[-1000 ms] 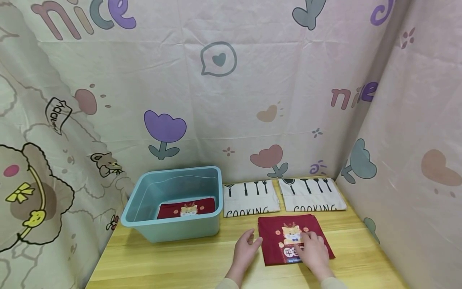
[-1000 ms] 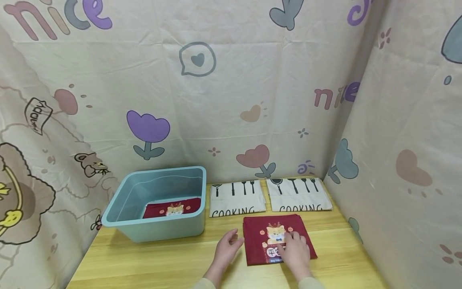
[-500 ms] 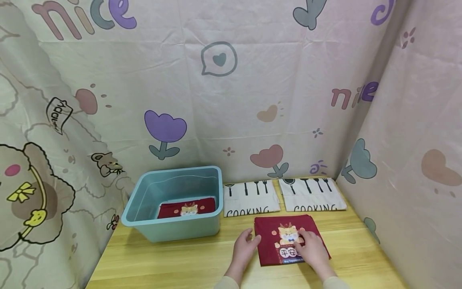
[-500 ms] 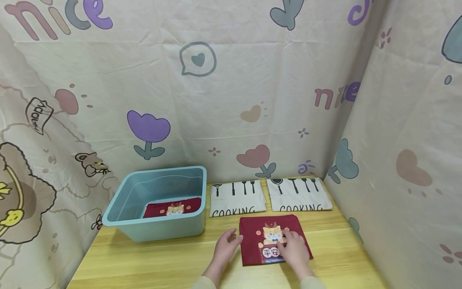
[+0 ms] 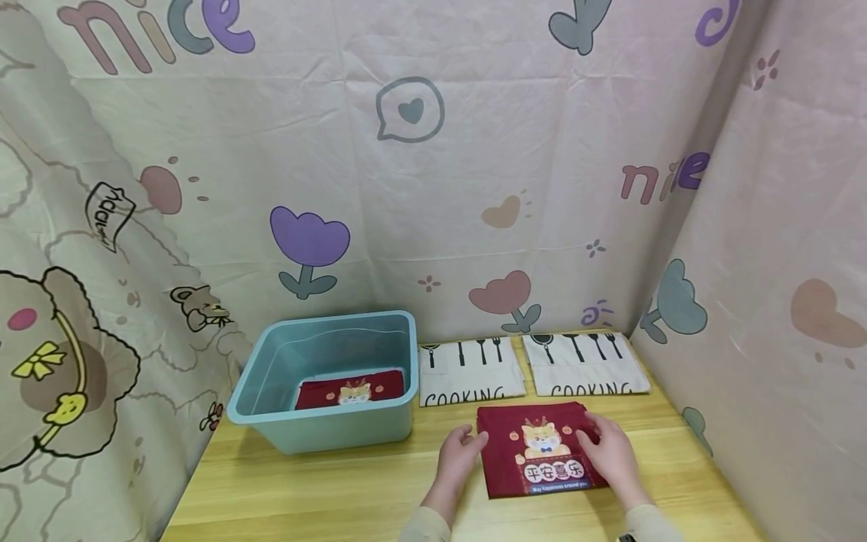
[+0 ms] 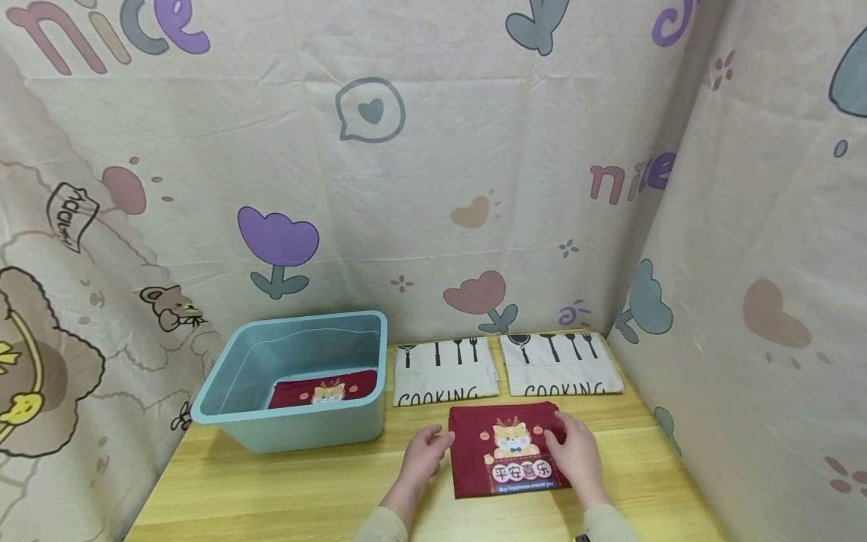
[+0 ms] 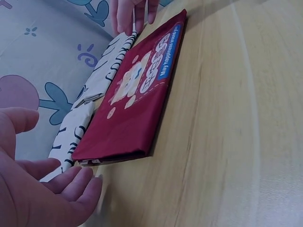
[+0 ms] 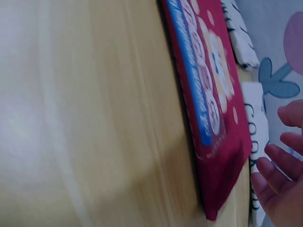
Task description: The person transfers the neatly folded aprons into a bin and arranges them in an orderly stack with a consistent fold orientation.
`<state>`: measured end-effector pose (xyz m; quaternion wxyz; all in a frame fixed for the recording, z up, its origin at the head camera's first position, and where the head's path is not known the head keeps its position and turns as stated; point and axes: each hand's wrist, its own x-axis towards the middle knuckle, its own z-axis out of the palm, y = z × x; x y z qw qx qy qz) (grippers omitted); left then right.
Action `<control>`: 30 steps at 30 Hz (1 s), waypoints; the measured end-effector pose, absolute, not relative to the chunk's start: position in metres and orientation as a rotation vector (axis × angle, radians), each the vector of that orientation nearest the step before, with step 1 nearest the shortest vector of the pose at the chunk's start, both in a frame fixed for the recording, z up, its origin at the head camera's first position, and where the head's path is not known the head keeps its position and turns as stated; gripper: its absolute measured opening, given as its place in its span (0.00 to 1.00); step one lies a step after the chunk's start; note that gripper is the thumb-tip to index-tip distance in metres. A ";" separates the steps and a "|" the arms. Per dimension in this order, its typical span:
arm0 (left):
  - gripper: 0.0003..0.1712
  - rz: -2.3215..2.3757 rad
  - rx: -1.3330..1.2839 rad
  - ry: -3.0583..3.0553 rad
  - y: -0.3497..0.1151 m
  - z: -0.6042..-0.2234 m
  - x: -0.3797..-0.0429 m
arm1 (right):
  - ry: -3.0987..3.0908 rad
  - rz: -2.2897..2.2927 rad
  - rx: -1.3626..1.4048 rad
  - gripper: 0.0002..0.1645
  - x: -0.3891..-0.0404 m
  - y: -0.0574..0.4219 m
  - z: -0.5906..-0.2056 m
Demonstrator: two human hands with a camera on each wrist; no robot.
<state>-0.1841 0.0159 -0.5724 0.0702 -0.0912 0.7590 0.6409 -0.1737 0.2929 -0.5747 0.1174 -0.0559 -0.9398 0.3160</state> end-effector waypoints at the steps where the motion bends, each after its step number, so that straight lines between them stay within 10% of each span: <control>1: 0.40 1.931 -0.275 2.280 0.016 -0.572 -0.185 | -2.752 0.937 -0.175 0.30 -0.174 0.296 -0.574; 30: 0.30 1.984 -0.476 2.030 0.023 -0.566 -0.195 | -2.881 1.438 -0.328 0.35 -0.192 0.345 -0.574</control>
